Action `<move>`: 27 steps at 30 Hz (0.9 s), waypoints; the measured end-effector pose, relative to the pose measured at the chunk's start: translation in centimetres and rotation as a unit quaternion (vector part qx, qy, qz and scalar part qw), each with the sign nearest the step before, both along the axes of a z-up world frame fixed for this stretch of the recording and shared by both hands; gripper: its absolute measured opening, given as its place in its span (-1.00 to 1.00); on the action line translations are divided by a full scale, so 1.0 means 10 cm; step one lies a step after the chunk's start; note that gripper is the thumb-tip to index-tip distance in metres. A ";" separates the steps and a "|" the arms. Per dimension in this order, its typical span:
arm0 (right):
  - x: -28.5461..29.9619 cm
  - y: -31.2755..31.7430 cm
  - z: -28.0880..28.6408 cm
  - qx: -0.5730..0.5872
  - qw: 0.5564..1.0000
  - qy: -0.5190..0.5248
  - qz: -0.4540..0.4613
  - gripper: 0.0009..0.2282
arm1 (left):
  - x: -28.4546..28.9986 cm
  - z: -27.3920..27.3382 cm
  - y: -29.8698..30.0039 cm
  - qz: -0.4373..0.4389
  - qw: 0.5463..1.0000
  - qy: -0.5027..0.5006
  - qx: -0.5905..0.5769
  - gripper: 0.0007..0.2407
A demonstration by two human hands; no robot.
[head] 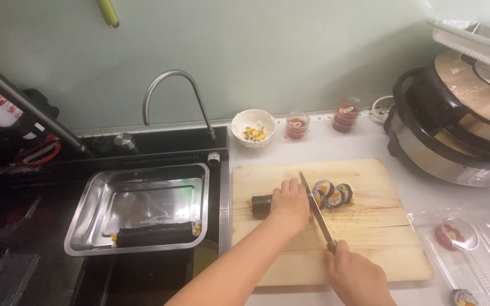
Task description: Slicing kimbap rolls on a cutting board and placing the pieces into plastic takeout containers.
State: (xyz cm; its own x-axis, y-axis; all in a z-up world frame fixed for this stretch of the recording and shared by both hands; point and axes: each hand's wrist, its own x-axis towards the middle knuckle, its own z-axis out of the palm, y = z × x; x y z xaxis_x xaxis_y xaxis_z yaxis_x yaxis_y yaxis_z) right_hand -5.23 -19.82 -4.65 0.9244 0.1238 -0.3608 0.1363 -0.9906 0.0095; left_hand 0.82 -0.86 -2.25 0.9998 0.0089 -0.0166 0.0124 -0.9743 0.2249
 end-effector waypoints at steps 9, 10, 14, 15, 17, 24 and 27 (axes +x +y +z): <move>-0.03 0.13 0.44 0.093 0.995 -0.039 -0.011 -0.69 | -0.02 -0.07 0.04 -0.016 0.998 -0.003 0.067 -0.54; -0.05 0.14 0.42 0.086 0.996 -0.029 -0.007 -0.69 | -0.06 0.06 0.02 -0.015 0.994 0.051 0.096 -0.56; -0.07 0.17 0.41 0.082 0.996 -0.022 -0.013 -0.70 | -0.04 0.04 0.01 -0.010 0.994 0.060 0.087 -0.56; -0.07 0.18 0.41 0.067 0.998 -0.017 -0.010 -0.70 | -0.04 0.01 0.02 -0.012 0.994 0.056 0.088 -0.57; -0.06 0.18 0.39 0.050 0.999 -0.011 -0.008 -0.69 | -0.02 -0.06 0.02 -0.014 0.995 0.051 0.089 -0.57; 0.18 0.40 0.47 0.083 0.996 -0.025 0.022 -0.67 | -0.07 -0.16 0.02 -0.031 0.991 -0.046 0.121 -0.64; 0.33 0.60 0.74 0.120 0.993 0.005 0.017 -0.63 | -0.06 -0.21 0.01 -0.027 0.991 -0.062 0.117 -0.61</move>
